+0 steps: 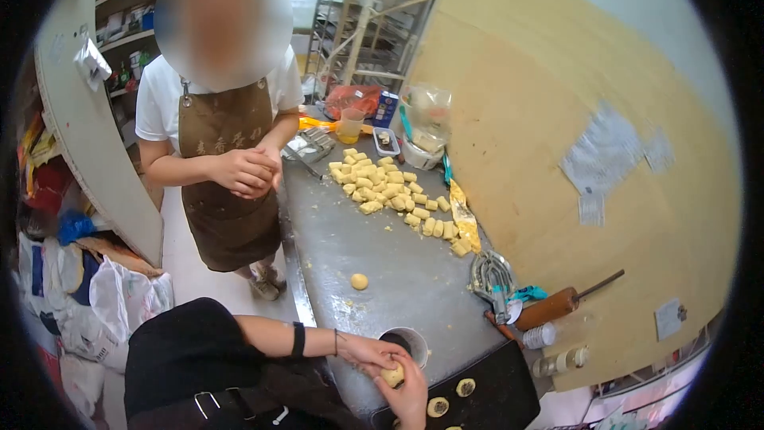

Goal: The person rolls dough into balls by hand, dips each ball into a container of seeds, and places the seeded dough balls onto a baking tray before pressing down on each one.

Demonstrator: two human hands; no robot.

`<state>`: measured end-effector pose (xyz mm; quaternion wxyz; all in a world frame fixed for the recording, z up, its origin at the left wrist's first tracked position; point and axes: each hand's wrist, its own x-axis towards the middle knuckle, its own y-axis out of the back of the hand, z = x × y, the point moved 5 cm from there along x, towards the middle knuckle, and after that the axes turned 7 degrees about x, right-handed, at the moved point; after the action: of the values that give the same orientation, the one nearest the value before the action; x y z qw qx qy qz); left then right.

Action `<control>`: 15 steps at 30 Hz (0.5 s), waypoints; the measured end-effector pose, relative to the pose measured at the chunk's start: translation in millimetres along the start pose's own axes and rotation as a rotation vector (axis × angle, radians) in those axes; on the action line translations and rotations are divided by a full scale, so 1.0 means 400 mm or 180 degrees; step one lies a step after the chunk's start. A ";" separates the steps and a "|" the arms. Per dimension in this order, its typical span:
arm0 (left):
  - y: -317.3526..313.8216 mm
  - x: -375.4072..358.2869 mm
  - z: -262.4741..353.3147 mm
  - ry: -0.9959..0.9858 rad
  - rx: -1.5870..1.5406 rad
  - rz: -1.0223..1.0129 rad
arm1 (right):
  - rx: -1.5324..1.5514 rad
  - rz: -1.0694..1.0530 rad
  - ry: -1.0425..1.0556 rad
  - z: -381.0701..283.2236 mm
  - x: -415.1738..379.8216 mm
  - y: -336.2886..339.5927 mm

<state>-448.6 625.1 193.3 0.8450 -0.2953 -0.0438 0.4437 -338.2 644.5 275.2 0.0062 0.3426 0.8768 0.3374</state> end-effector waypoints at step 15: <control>0.095 -0.082 -0.128 0.0420 -0.0109 0.0248 | -0.0679 0.0855 -0.1937 0.020 -0.202 0.320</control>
<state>-478.6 592.2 137.0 0.8230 -0.3398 0.0159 0.4549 -198.0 669.0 327.3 0.2587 0.5372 0.7417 0.3072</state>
